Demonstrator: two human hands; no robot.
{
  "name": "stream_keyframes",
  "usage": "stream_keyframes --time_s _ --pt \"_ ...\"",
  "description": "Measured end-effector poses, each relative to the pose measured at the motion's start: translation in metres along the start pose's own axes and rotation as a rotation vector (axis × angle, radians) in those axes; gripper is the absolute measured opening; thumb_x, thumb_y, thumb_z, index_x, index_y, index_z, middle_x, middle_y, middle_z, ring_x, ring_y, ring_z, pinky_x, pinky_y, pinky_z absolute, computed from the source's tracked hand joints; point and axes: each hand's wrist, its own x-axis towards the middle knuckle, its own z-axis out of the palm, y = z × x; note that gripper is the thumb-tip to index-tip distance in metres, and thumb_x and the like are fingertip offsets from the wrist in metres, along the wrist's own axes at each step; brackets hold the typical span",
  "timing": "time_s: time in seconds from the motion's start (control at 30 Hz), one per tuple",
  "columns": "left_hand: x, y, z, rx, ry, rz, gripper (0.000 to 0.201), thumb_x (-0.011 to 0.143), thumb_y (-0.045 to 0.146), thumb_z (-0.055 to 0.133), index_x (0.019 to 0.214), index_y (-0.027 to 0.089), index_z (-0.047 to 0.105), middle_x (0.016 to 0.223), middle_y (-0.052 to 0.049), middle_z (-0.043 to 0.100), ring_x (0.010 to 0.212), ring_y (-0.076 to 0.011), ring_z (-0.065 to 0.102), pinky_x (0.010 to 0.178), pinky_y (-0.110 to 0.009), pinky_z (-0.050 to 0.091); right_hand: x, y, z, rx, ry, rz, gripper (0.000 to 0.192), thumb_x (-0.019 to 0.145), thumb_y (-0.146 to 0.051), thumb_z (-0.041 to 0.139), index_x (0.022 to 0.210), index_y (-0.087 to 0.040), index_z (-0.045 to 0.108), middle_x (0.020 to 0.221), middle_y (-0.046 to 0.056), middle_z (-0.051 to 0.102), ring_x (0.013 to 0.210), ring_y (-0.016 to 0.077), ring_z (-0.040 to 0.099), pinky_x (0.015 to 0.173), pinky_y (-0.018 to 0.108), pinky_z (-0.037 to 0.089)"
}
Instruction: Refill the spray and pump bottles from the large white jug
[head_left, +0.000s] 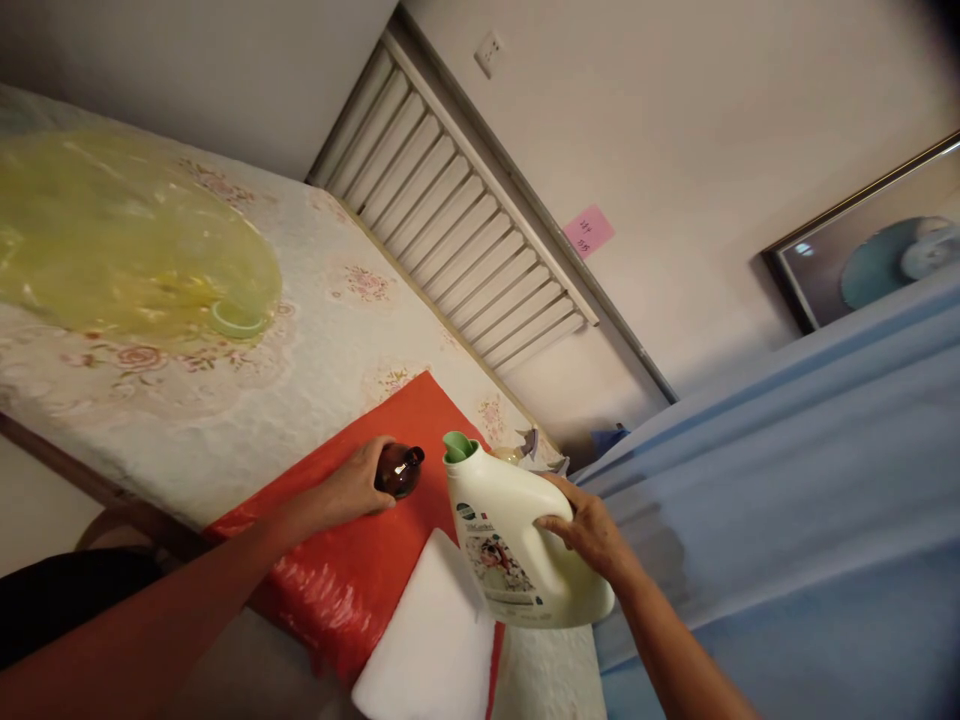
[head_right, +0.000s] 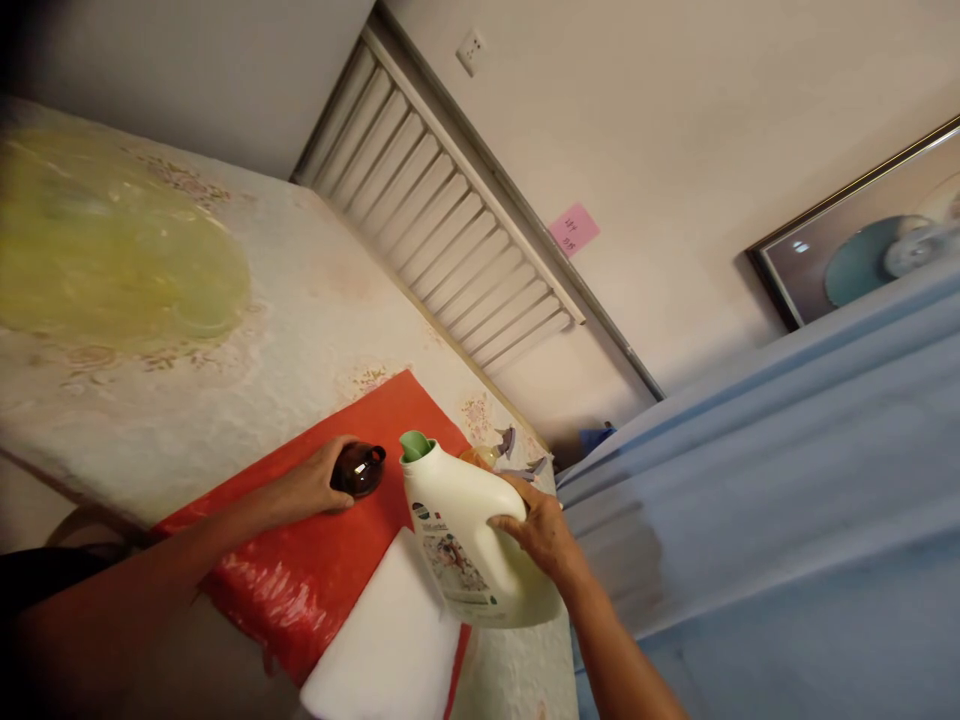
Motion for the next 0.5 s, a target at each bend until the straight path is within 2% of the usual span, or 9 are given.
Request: stream_keyframes --time_s 0.1,0.2,0.3,0.5 --pt "0.002 -0.003 0.001 0.003 0.023 0.015 0.084 0.056 0.019 0.066 0.134 0.018 0.037 0.135 -0.016 0.053 0.125 -0.0346 0.052 0.098 -0.043 0.047 0.002 0.0 0.0 -0.034 -0.005 -0.047 0.05 0.074 -0.034 0.073 0.123 -0.023 0.066 0.106 0.005 0.072 0.085 0.0239 0.065 0.068 0.031 0.054" --pt "0.004 -0.008 0.002 0.007 0.016 0.042 0.089 0.056 0.018 0.066 0.139 0.018 0.033 0.139 -0.016 0.051 0.129 -0.0349 0.049 0.104 -0.046 0.042 0.004 0.001 0.0 -0.059 -0.04 -0.083 0.05 0.076 -0.035 0.073 0.124 -0.024 0.066 0.112 0.005 0.071 0.103 0.0283 0.064 0.091 0.039 0.051" --pt "0.005 -0.012 0.004 0.04 0.019 0.072 0.087 0.057 0.018 0.066 0.138 0.019 0.035 0.139 -0.015 0.052 0.129 -0.0348 0.048 0.105 -0.046 0.04 0.006 0.001 0.001 -0.076 -0.072 -0.092 0.051 0.077 -0.036 0.072 0.126 -0.025 0.065 0.117 0.006 0.071 0.107 0.0298 0.063 0.097 0.042 0.048" --pt "0.006 -0.016 0.005 0.072 0.034 0.104 0.085 0.057 0.021 0.068 0.137 0.019 0.039 0.141 -0.015 0.049 0.132 -0.0351 0.044 0.108 -0.046 0.037 0.007 -0.001 0.001 -0.107 -0.087 -0.121 0.053 0.076 -0.036 0.073 0.127 -0.027 0.064 0.123 0.006 0.069 0.109 0.0315 0.064 0.097 0.043 0.049"
